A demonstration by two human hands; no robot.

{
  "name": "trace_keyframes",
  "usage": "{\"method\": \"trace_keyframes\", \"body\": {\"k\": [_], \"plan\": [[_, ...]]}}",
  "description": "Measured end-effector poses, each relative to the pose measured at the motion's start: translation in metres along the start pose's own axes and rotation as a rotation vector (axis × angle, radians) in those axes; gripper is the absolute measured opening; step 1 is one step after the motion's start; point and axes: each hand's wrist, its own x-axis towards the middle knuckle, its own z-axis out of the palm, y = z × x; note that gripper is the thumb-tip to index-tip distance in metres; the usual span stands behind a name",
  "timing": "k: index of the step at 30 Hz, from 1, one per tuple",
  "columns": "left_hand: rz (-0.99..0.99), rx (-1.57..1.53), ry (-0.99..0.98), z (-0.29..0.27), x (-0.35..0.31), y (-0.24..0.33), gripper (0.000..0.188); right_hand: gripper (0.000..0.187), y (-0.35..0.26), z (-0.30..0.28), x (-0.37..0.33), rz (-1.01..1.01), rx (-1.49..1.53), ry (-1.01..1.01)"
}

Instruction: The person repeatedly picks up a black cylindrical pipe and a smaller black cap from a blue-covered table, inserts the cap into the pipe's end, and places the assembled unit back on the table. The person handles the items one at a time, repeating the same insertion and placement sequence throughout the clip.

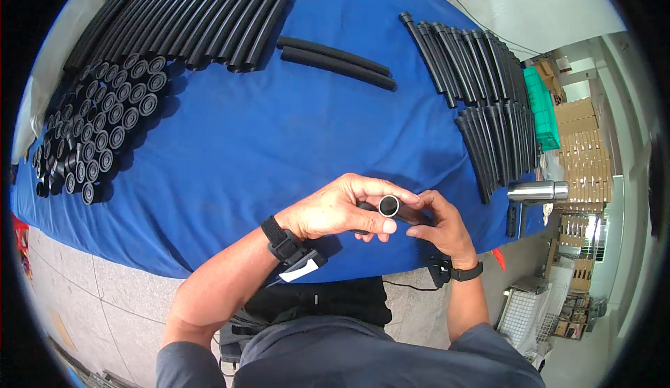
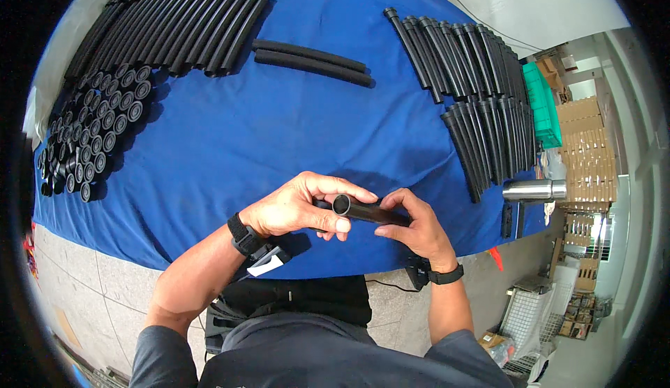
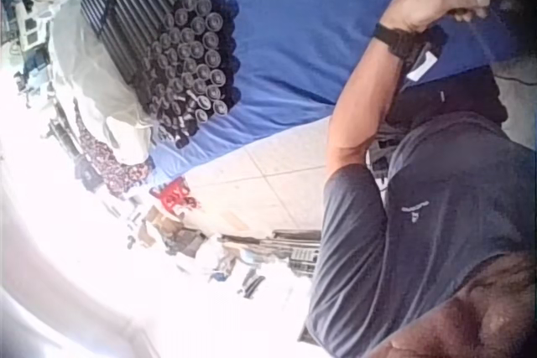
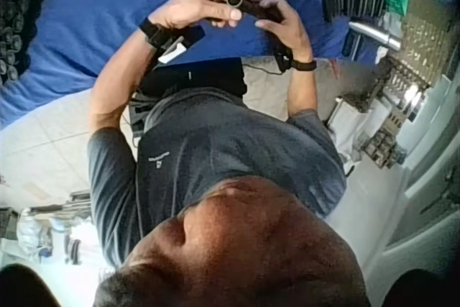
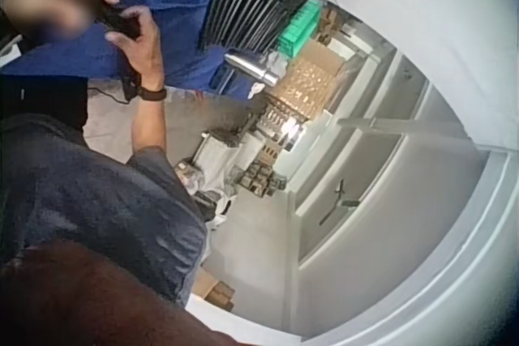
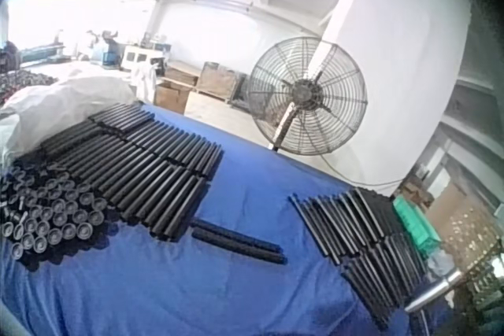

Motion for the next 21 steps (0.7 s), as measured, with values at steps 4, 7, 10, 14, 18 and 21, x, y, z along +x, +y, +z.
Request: {"method": "trace_keyframes", "body": {"k": [4,7,10,14,18,21], "plan": [[0.000,0.023,-0.001,0.000,0.000,0.001,0.051,0.045,0.008,-0.017,0.001,0.047,0.031,-0.144],[-0.003,0.036,0.013,0.000,-0.002,0.002,0.051,0.042,-0.005,-0.007,0.003,0.032,0.108,-0.102],[-0.001,0.035,0.019,0.001,-0.001,0.001,0.050,0.042,0.000,-0.004,0.001,-0.007,0.053,-0.048],[-0.002,0.049,0.014,0.001,0.001,0.001,0.049,0.048,0.013,-0.018,-0.002,0.116,0.094,-0.149],[-0.005,0.092,0.043,0.001,0.001,-0.001,0.047,0.042,0.003,-0.020,0.001,0.111,0.040,-0.134],[-0.008,0.096,0.049,0.003,0.001,0.000,0.047,0.031,-0.002,-0.009,0.001,0.058,-0.001,-0.031]]}}
